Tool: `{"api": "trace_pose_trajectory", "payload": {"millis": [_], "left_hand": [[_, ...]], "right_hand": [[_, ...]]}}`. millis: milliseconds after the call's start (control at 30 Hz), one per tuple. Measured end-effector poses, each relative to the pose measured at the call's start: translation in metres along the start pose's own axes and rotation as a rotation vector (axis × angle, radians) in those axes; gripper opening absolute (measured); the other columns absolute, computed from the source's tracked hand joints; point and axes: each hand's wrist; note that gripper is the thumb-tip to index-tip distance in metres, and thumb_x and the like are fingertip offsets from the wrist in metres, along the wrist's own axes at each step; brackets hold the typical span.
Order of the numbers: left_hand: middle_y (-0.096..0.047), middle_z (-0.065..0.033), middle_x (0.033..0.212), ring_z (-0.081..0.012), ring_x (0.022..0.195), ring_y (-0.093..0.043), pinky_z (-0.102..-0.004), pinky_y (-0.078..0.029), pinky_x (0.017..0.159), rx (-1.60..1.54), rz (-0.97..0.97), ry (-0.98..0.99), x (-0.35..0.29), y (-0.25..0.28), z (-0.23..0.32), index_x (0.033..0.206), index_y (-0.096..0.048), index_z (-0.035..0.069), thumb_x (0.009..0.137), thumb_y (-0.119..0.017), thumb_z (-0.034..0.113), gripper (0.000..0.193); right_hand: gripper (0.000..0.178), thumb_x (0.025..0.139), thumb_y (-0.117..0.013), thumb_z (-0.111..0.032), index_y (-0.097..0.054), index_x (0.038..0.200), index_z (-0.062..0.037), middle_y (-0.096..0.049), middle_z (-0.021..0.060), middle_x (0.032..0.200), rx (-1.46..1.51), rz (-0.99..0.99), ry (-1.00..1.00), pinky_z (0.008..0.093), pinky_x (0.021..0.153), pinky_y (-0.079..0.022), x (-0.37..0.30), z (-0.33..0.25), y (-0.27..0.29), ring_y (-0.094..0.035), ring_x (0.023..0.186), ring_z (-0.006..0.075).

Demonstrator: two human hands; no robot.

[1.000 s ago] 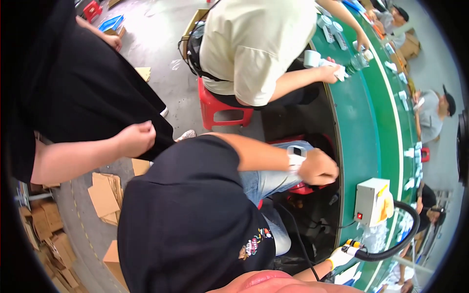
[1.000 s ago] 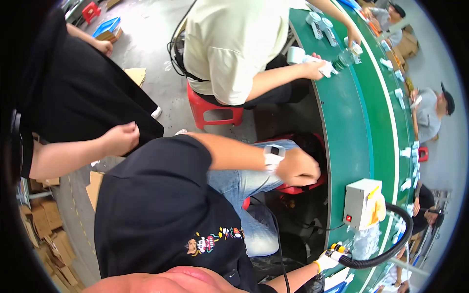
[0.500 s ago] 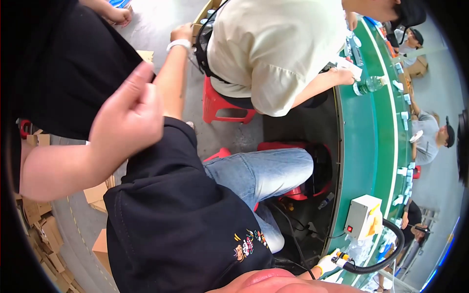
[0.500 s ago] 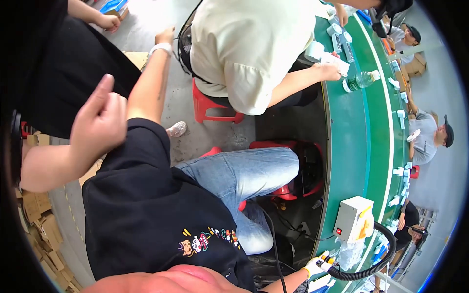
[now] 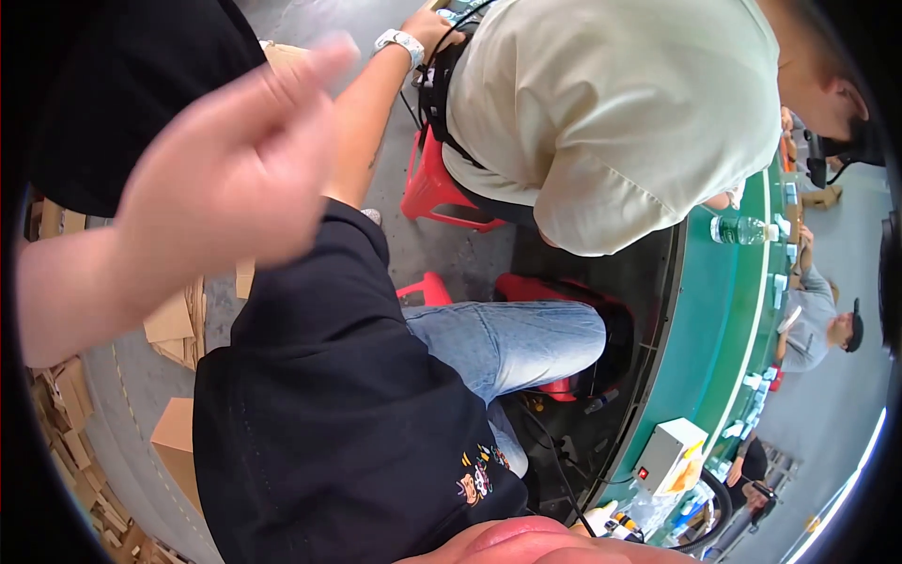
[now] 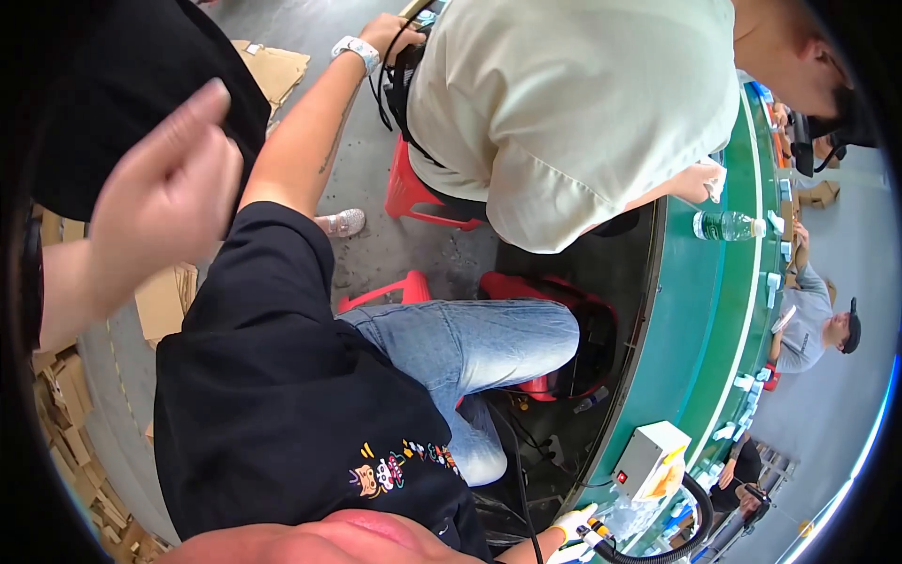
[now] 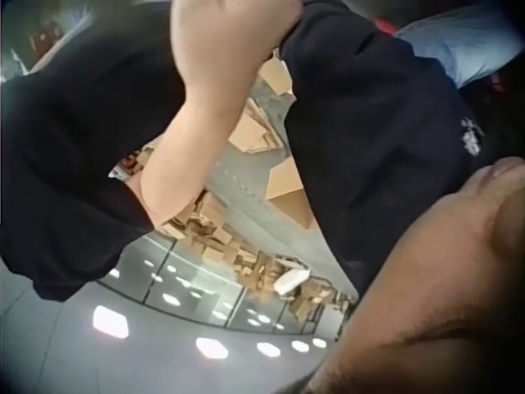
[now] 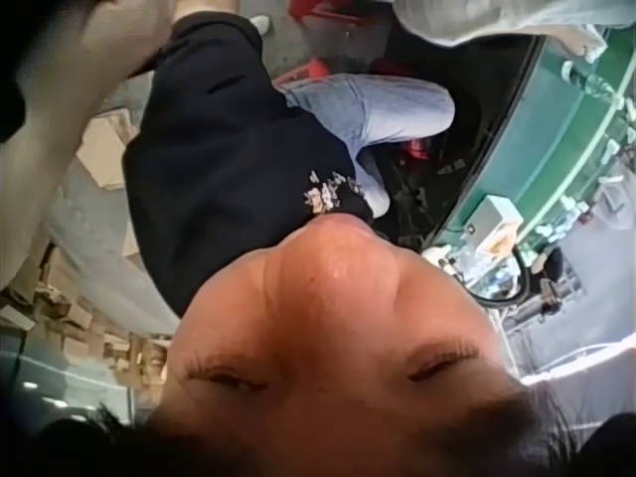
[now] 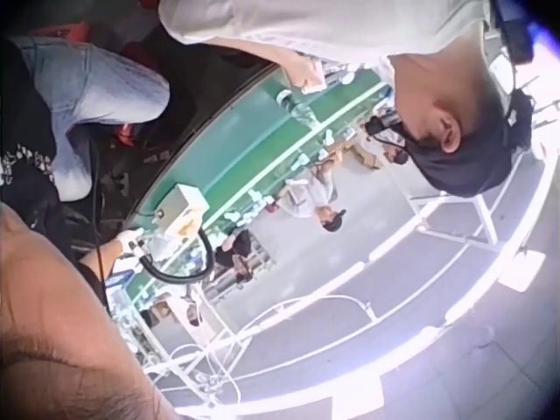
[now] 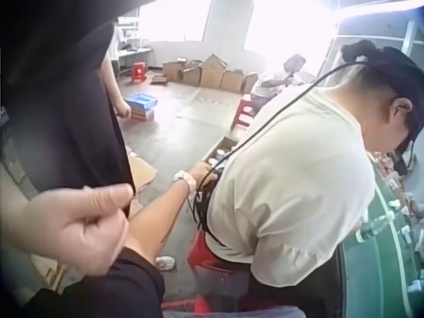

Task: Assembling electronic components and placing them into cardboard boxes at a manual assembly station.

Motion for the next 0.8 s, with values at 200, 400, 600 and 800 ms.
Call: {"api": "trace_pose_trajectory", "payload": {"millis": [200, 400, 600, 800], "left_hand": [[-0.075, -0.0102, 0.079, -0.024, 0.075, -0.073, -0.0387, -0.056, 0.074, 0.013, 0.113, -0.038, 0.017, -0.025, -0.003, 0.091, -0.077, 0.006, 0.084, -0.07, 0.045, 0.04], [-0.076, -0.0122, 0.084, -0.0231, 0.077, -0.073, -0.0367, -0.054, 0.073, 0.002, 0.439, -0.289, 0.013, -0.041, -0.04, 0.092, -0.076, 0.005, 0.089, -0.067, 0.04, 0.036], [-0.076, -0.019, 0.092, -0.0352, 0.093, -0.074, -0.0426, -0.057, 0.085, -0.049, 0.105, -0.033, 0.008, -0.012, 0.014, 0.098, -0.077, 0.004, 0.082, -0.063, 0.037, 0.04], [-0.071, -0.0114, 0.077, -0.0218, 0.074, -0.069, -0.0368, -0.053, 0.072, 0.013, 0.083, 0.075, 0.011, -0.02, -0.044, 0.092, -0.078, 0.008, 0.093, -0.064, 0.037, 0.033]], "right_hand": [[0.065, 0.098, -0.069, -0.044, -0.056, 0.14, 0.0046, -0.065, 0.0187, 0.135, -0.047, -0.034, -0.114, 0.0349, 0.104, -0.046, 0.0, -0.003, -0.004, -0.063, 0.113, 0.0311], [0.062, 0.101, -0.065, -0.043, -0.055, 0.142, 0.0018, -0.061, 0.0175, 0.141, -0.404, 0.115, 0.153, 0.0345, 0.105, -0.046, 0.013, 0.02, -0.009, -0.062, 0.114, 0.0295], [0.066, 0.1, -0.067, -0.04, -0.047, 0.148, -0.0008, -0.056, 0.0161, 0.146, -0.255, -0.005, 0.101, 0.0388, 0.108, -0.045, 0.016, 0.021, 0.001, -0.059, 0.118, 0.0289], [0.068, 0.098, -0.069, -0.042, -0.048, 0.148, -0.0007, -0.056, 0.0164, 0.145, -0.148, -0.041, 0.075, 0.0405, 0.109, -0.044, 0.008, 0.001, -0.02, -0.058, 0.12, 0.0288]]}}
Point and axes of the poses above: each hand's wrist, its own x-axis towards the middle knuckle, its own y-axis out of the back of the hand, z = x × y
